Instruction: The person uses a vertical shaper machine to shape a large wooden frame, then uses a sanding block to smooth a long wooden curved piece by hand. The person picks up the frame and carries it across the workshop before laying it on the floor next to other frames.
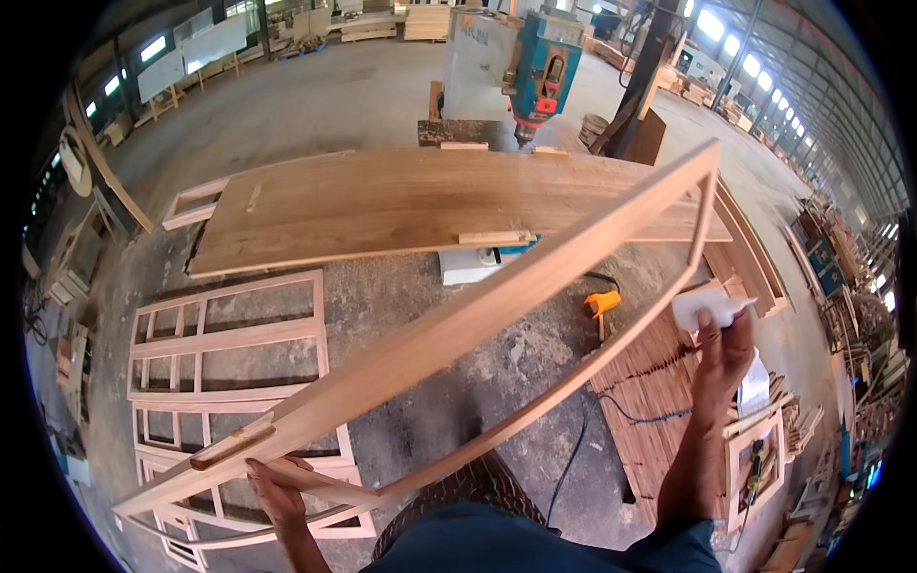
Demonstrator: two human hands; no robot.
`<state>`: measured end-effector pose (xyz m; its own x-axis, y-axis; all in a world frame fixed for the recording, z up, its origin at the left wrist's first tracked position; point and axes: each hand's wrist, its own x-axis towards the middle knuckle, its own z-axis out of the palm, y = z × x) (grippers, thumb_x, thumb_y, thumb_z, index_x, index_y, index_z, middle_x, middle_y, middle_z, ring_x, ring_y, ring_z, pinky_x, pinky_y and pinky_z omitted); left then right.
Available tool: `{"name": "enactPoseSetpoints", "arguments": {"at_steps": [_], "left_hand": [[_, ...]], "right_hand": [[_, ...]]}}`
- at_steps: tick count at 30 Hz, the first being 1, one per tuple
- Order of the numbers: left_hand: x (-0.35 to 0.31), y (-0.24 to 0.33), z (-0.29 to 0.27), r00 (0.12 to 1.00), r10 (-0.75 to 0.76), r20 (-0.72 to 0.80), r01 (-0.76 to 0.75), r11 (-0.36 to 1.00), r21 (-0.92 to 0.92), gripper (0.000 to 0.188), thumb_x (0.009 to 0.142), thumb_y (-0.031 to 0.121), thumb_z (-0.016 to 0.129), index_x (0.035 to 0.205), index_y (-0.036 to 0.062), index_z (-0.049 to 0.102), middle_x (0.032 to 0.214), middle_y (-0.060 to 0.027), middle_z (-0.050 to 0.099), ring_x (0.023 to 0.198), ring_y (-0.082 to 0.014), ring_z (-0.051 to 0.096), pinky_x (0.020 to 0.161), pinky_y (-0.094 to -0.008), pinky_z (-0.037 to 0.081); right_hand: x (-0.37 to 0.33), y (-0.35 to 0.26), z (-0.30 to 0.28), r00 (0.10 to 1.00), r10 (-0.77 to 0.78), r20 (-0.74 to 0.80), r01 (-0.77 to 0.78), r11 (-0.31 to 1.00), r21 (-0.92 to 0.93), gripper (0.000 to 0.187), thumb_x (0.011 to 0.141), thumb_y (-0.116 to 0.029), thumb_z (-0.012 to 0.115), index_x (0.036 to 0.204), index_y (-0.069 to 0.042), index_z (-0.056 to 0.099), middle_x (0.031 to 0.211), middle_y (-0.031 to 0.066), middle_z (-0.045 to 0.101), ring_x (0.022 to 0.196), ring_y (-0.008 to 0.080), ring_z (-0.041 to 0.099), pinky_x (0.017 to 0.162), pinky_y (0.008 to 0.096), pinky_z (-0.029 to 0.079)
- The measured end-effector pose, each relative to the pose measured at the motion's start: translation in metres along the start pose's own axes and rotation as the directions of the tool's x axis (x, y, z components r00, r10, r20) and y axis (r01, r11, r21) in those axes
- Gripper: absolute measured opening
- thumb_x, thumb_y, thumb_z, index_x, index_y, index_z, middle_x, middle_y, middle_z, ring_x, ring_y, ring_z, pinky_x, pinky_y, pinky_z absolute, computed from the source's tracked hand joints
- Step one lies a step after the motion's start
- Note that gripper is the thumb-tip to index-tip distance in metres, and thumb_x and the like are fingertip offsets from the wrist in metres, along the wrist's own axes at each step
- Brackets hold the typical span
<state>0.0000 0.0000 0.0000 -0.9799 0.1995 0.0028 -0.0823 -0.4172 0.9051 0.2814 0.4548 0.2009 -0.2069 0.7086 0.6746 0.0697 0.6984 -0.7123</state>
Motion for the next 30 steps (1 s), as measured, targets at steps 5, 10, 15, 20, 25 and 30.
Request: {"name": "enactPoseSetpoints", "arguments": {"at_steps": [5,10,15,20,25,30], "left_hand": [[0.087,-0.029,0.081,0.999,-0.018,-0.044,0.020,0.998,0.061,0.058,0.099,0.055,0.033,0.125,0.0047,0.046,0.078,-0.0113,0.057,0.062,-0.0242,0.057,0.058,-0.0370,0.051],[0.192,-0.019,0.205,0.995,0.035,0.090,-0.033,0.999,-0.023,0.052,0.098,0.048,0.041,0.121,0.0014,0.045,0.090,-0.0175,0.062,0.058,-0.0290,0.059,0.054,-0.0410,0.052],[0.282,-0.010,0.304,0.978,-0.058,0.201,0.065,0.997,-0.030,0.052,0.096,0.051,0.046,0.112,0.0018,0.049,0.084,-0.0149,0.062,0.062,-0.0290,0.062,0.054,-0.0411,0.052],[0.348,0.000,0.394,0.957,-0.163,0.239,0.166,0.986,0.012,0.056,0.094,0.059,0.044,0.098,0.0045,0.055,0.072,-0.0110,0.061,0.056,-0.0270,0.059,0.058,-0.0402,0.052],[0.420,0.005,0.437,0.912,-0.247,0.327,0.249,0.968,0.035,0.053,0.089,0.056,0.056,0.105,0.0048,0.056,0.087,-0.0094,0.062,0.063,-0.0223,0.062,0.057,-0.0400,0.054],[0.462,-0.001,0.506,0.927,-0.230,0.297,0.244,0.970,-0.009,0.055,0.085,0.044,0.070,0.117,0.0013,0.060,0.111,-0.0050,0.062,0.100,-0.0109,0.055,0.088,-0.0279,0.043]], "right_hand": [[0.133,0.021,0.077,0.981,-0.187,0.047,0.185,0.982,0.050,0.028,0.089,-0.013,0.067,0.113,-0.001,0.058,0.086,0.0004,0.062,0.068,0.0051,0.048,0.059,0.0195,0.038],[0.271,0.023,0.135,0.904,-0.406,0.131,0.418,0.906,-0.072,0.019,0.090,-0.012,0.063,0.105,-0.002,0.060,0.085,0.0016,0.062,0.072,0.0066,0.050,0.063,0.0212,0.037],[0.375,0.025,0.184,0.834,-0.527,0.163,0.550,0.821,-0.156,0.033,0.089,-0.025,0.066,0.112,-0.002,0.061,0.089,0.0031,0.063,0.074,0.0086,0.052,0.065,0.0235,0.039],[0.440,0.019,0.268,0.832,-0.529,0.166,0.554,0.792,-0.257,0.029,0.085,-0.027,0.067,0.101,-0.002,0.063,0.081,0.0036,0.061,0.071,0.0095,0.052,0.064,0.0240,0.041],[0.498,0.000,0.382,0.868,-0.297,0.399,0.319,0.948,0.010,0.018,0.078,-0.018,0.072,0.083,-0.007,0.058,0.068,-0.0009,0.054,0.057,0.0084,0.049,0.051,0.0228,0.038],[0.595,0.089,0.480,0.845,-0.257,0.469,0.386,0.900,-0.202,0.028,0.087,-0.027,0.067,0.095,0.000,0.068,0.080,0.0063,0.064,0.070,0.0110,0.054,0.062,0.0265,0.044]]}}
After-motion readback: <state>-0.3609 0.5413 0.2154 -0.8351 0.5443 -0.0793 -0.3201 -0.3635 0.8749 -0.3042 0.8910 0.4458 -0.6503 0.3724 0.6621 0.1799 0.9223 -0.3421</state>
